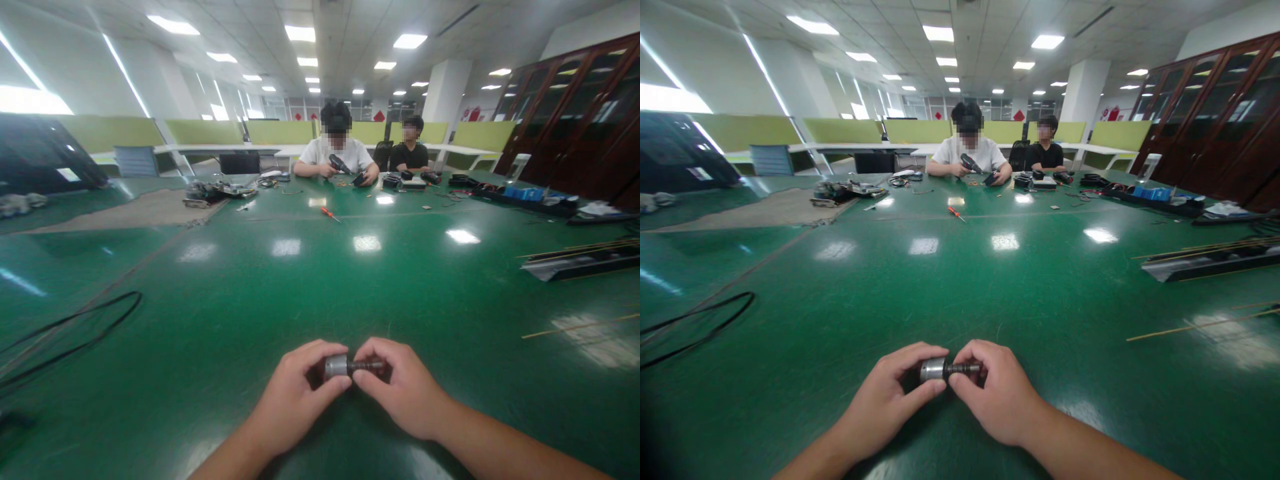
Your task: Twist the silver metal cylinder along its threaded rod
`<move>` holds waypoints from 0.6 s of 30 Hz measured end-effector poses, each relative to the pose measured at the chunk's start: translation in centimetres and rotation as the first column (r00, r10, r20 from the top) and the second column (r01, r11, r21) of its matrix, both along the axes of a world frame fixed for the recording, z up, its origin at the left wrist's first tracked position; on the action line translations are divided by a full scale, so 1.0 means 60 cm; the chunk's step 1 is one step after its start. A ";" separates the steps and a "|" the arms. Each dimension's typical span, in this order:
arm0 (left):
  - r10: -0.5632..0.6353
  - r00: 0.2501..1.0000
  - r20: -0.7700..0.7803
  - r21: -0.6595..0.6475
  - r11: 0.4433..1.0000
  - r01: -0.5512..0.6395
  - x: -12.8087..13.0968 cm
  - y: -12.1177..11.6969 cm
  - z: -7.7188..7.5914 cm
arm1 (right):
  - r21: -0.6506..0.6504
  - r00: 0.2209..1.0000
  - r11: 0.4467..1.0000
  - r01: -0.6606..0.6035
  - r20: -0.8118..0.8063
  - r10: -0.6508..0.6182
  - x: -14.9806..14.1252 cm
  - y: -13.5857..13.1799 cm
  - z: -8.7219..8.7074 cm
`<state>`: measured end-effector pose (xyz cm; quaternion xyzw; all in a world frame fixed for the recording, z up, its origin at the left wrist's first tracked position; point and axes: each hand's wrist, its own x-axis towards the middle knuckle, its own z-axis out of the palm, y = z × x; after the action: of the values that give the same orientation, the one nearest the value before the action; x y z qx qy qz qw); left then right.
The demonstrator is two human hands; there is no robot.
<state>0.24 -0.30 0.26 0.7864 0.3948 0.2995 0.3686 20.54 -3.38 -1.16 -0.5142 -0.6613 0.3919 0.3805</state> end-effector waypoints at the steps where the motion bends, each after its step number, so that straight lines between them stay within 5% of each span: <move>1: 0.000 1.000 0.000 0.001 1.000 0.000 0.000 0.000 0.000 | 0.004 1.000 1.000 -0.001 0.002 0.001 0.000 0.000 0.000; 18: -0.006 1.000 -0.006 0.007 1.000 0.006 -0.003 0.000 -0.003 | 0.013 1.000 1.000 0.002 0.007 -0.002 0.000 -0.001 0.001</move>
<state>0.09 -0.32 0.07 0.7899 0.3923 0.2976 0.3656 20.53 -3.41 -1.10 -0.5137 -0.6646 0.3855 0.3817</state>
